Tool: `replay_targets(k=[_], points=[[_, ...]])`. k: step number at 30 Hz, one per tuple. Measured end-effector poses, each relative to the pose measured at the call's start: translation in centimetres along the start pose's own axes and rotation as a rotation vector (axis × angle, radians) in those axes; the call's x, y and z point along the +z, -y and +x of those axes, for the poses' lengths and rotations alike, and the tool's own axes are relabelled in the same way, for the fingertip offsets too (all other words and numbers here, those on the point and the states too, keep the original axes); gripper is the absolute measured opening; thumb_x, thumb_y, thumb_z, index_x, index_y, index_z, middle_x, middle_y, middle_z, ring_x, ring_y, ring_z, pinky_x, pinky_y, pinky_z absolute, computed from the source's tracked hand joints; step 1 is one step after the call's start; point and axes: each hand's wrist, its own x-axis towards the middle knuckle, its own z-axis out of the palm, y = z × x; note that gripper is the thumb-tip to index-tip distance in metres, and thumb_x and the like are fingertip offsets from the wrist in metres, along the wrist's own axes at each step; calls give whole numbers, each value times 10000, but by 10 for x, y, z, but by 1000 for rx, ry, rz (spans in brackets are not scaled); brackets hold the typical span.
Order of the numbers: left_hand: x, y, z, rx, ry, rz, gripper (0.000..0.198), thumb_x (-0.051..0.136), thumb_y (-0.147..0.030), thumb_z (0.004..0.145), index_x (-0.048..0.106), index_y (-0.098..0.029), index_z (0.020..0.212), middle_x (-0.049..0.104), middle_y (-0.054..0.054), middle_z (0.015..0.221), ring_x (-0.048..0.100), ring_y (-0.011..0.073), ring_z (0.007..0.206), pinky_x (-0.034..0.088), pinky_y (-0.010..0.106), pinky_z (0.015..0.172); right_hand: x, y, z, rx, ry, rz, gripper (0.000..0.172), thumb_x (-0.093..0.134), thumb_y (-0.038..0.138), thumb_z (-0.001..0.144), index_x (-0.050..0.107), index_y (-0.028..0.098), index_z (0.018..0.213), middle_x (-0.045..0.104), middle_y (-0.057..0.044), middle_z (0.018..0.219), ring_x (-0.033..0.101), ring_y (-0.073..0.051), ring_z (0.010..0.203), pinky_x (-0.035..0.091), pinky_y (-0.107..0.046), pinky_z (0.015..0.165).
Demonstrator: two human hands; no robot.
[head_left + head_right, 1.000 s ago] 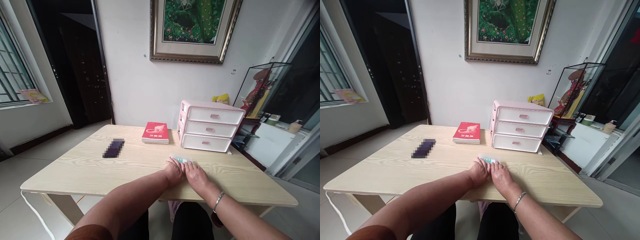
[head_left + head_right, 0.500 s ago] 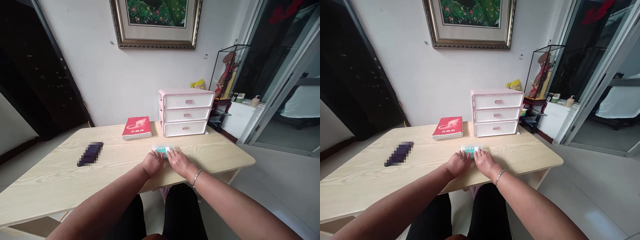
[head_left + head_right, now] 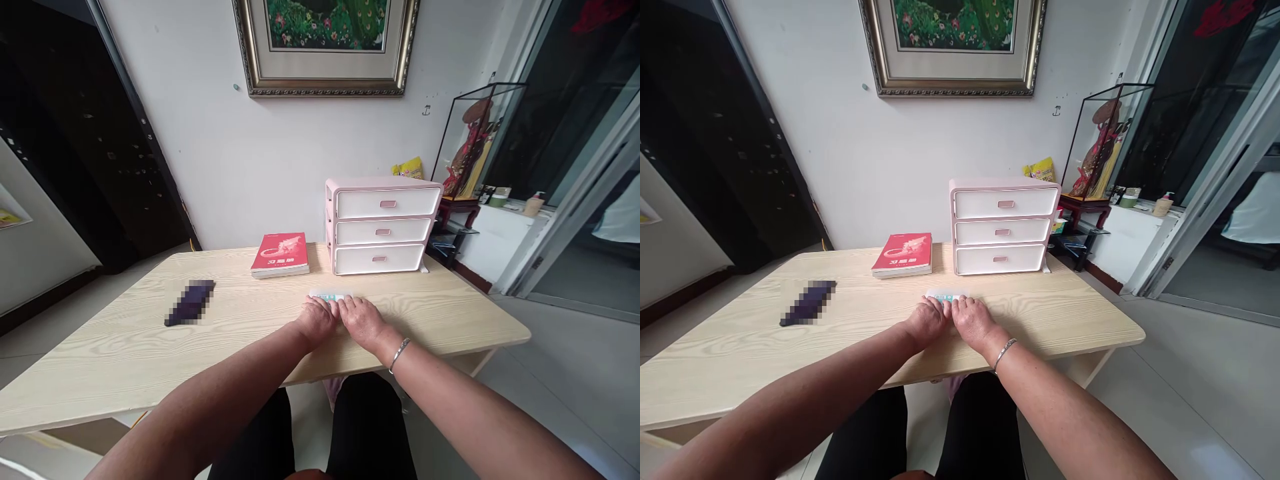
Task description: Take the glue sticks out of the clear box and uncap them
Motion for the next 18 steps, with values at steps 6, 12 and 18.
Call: replay_targets(k=[6,12,18], points=[[-8,-3,-2,3,27,-23,394,417,-76,905,499,6,1281,653,363,1117,689,447,980,561,505,630,3,-3,-2,-16,-8,9,231,419,84,952,627,96,1052,645,-150,900,584,-242,783,428,-352,663],[-20,11,-1,52,-6,-165,295,463,-91,898,577,-78,1170,699,171,881,698,285,761,554,388,618,11,-5,-8,-91,-89,-17,285,434,61,937,634,68,1141,656,-184,1046,581,-246,820,433,-365,682],[-22,45,-27,-32,-86,-293,280,543,-96,831,617,-119,1100,680,131,1008,655,256,969,557,379,828,6,-13,-5,-67,-97,52,252,463,94,963,629,102,1152,660,-129,974,575,-223,821,427,-340,706]])
